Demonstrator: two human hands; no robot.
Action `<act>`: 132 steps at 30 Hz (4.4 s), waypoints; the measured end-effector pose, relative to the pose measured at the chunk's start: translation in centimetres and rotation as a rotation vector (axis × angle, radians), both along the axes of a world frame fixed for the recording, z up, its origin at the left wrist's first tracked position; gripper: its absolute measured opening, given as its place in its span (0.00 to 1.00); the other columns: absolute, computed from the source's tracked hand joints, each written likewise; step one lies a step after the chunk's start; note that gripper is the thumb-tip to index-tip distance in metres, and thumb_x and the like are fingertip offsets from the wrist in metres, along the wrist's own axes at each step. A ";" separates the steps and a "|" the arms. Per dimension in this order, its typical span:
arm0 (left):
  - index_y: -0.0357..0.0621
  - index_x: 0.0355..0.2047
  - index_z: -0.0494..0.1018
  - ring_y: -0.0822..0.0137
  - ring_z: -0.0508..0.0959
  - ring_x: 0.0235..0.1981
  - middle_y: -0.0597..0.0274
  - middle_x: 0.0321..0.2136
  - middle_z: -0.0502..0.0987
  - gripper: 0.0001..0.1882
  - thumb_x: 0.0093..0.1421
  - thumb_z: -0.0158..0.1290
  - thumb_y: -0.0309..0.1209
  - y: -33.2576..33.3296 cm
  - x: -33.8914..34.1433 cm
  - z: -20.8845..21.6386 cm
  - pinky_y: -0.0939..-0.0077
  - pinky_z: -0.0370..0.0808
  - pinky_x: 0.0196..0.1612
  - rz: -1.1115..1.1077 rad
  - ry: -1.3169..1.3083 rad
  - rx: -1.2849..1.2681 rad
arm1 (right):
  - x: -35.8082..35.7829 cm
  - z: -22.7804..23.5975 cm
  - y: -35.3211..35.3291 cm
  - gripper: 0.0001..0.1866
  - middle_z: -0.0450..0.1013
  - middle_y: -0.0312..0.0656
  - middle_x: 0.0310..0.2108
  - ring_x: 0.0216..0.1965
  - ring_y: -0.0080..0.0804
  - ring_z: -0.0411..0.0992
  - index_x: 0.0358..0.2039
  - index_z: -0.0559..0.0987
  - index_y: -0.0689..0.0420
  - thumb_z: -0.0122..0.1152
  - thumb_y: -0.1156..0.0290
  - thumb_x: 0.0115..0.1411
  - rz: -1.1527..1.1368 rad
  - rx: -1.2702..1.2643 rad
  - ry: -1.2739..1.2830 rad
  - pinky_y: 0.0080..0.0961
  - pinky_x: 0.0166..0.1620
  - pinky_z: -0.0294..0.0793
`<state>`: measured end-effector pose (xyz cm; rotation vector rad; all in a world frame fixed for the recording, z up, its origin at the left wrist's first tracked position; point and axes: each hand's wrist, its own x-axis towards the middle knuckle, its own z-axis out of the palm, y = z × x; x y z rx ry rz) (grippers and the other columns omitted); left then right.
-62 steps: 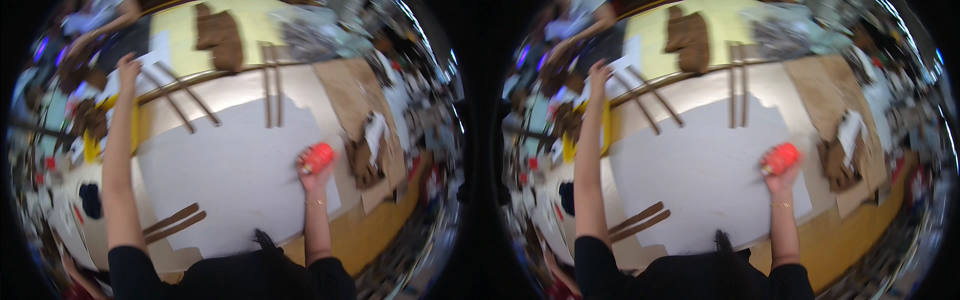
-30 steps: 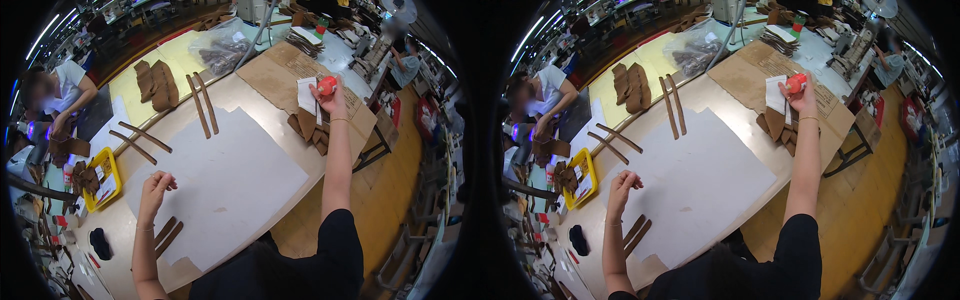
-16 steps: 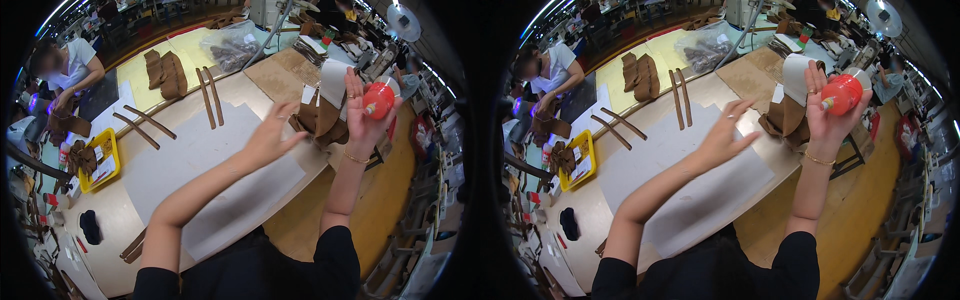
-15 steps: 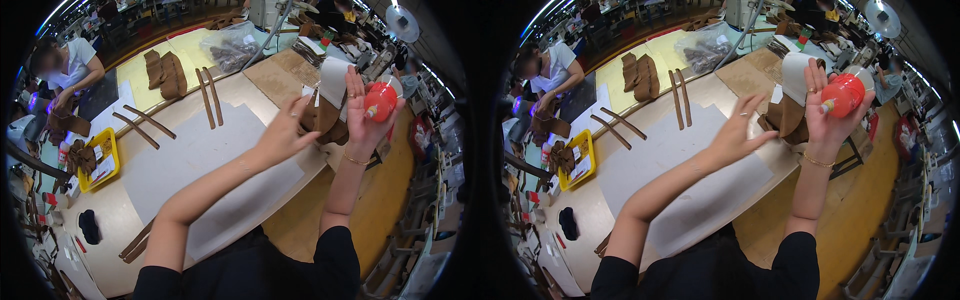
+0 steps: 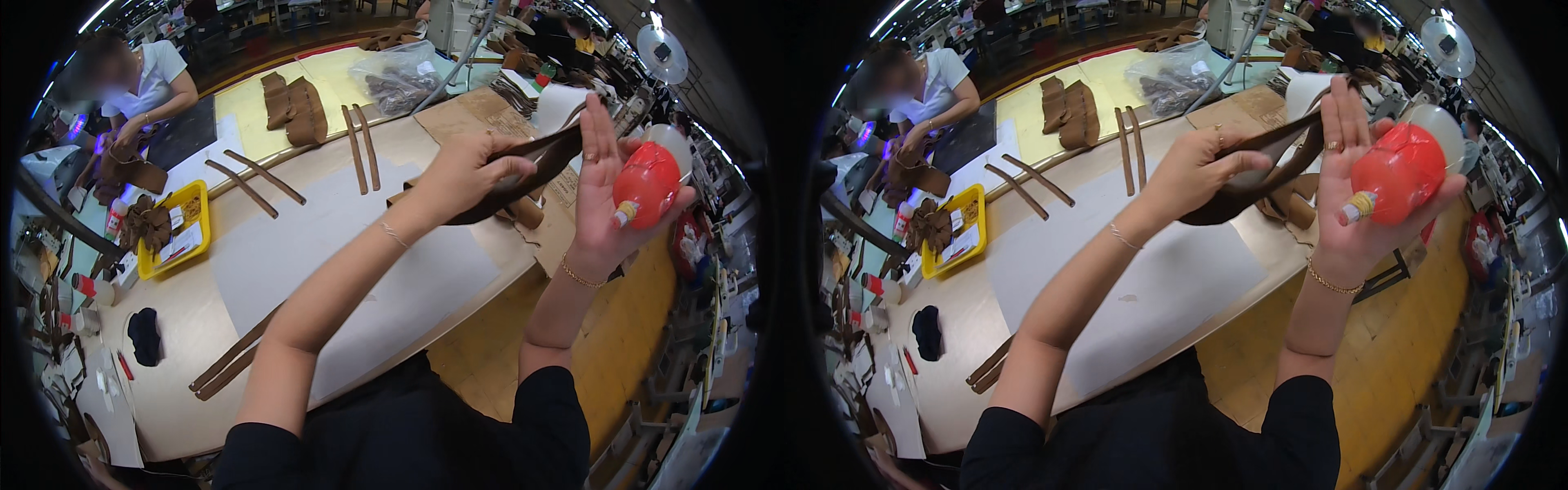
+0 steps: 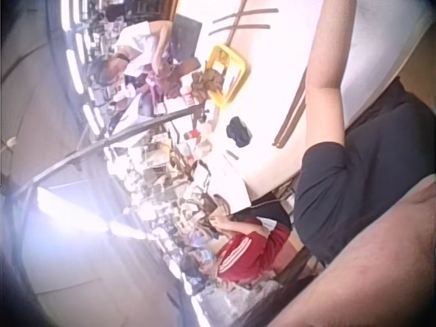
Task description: The person applies glue from a red-capped bottle to the edges of brown leather pouches and long leather strips on a white worktable. They handle the pouches and strips one at a time, applying adhesive along seams and edges, then set them down to dry.
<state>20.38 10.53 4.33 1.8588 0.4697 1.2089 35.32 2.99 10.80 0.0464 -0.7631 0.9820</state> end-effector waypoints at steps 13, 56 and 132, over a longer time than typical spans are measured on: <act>0.36 0.35 0.74 0.74 0.72 0.28 0.64 0.25 0.75 0.11 0.62 0.49 0.33 1.6 -1.6 -14.2 0.78 0.70 0.32 0.104 0.364 -0.428 | 5.5 -18.2 2.7 0.43 0.48 0.72 0.60 0.63 0.62 0.50 0.41 0.68 0.71 0.54 0.35 0.52 0.326 -0.772 0.209 0.50 0.65 0.52; 0.35 0.30 0.74 0.74 0.76 0.27 0.63 0.23 0.76 0.13 0.61 0.53 0.36 -5.2 -15.5 -14.2 0.83 0.73 0.31 0.365 0.265 -0.680 | 5.1 -22.6 -1.7 0.42 0.62 0.68 0.54 0.48 0.59 0.71 0.32 0.75 0.66 0.41 0.30 0.56 0.679 -1.075 -0.224 0.43 0.41 0.80; 0.33 0.46 0.72 0.73 0.74 0.41 0.61 0.39 0.77 0.22 0.51 0.61 0.27 -16.8 -20.0 -6.3 0.77 0.71 0.45 0.169 -0.225 -0.891 | -10.7 -27.2 11.0 0.47 0.60 0.59 0.56 0.49 0.67 0.67 0.60 0.50 0.64 0.45 0.35 0.58 1.045 -0.909 -0.474 0.51 0.42 0.79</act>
